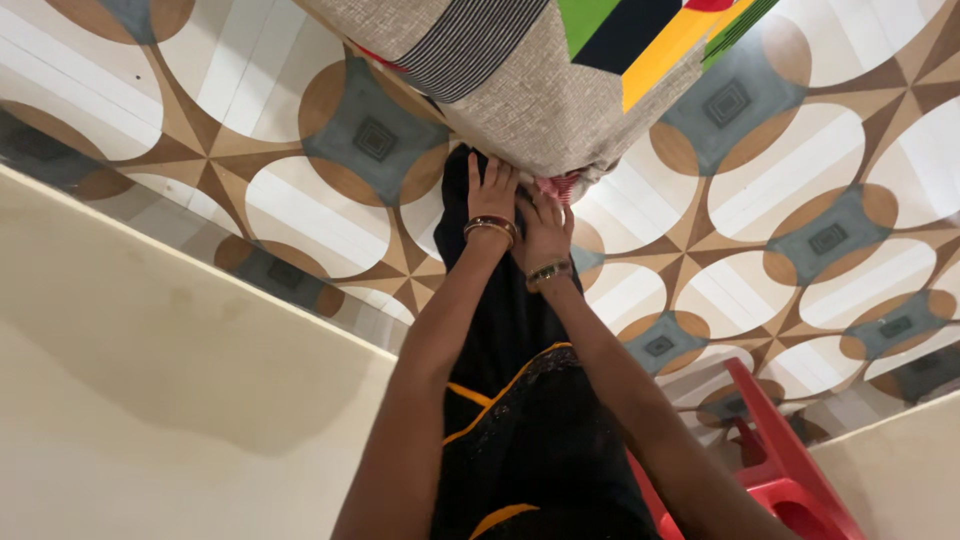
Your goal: The person spreads a patterned bedsheet over a mattress, smooths it by hand, and places two pillows on top. They then tuck the edges of the bedsheet into the bed frame along the sides and corners.
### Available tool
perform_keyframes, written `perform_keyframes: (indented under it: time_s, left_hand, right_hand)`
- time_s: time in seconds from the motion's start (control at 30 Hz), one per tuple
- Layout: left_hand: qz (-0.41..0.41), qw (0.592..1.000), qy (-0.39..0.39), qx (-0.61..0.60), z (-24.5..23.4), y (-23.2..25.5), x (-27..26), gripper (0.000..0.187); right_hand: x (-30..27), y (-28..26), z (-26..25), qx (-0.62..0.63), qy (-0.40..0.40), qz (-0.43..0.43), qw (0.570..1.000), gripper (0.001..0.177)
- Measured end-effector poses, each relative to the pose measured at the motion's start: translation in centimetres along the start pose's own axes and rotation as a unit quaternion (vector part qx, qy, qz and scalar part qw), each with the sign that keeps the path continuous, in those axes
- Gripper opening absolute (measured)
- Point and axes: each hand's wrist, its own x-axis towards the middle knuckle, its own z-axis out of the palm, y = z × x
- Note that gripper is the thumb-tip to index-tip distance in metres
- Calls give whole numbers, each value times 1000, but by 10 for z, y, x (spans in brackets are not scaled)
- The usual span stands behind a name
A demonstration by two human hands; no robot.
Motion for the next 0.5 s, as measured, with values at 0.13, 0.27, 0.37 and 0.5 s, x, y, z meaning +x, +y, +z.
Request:
perform_keyframes:
  time_s: [0.13, 0.27, 0.37, 0.5]
  left_hand:
    - [27, 991, 10, -130, -16, -25, 4, 53]
    - [-39, 934, -20, -354, -65, -62, 2, 54]
    - [-48, 857, 258, -443, -97, -81, 11, 55]
    - [-69, 864, 333, -370, -145, -90, 60, 66]
  right_hand:
    - [-7, -19, -28, 69, 33, 23, 997, 47]
    - [50, -21, -54, 118, 176, -17, 977, 47]
    - [113, -37, -70, 149, 234, -63, 959, 47]
    - [178, -60, -76, -26, 63, -92, 993, 59]
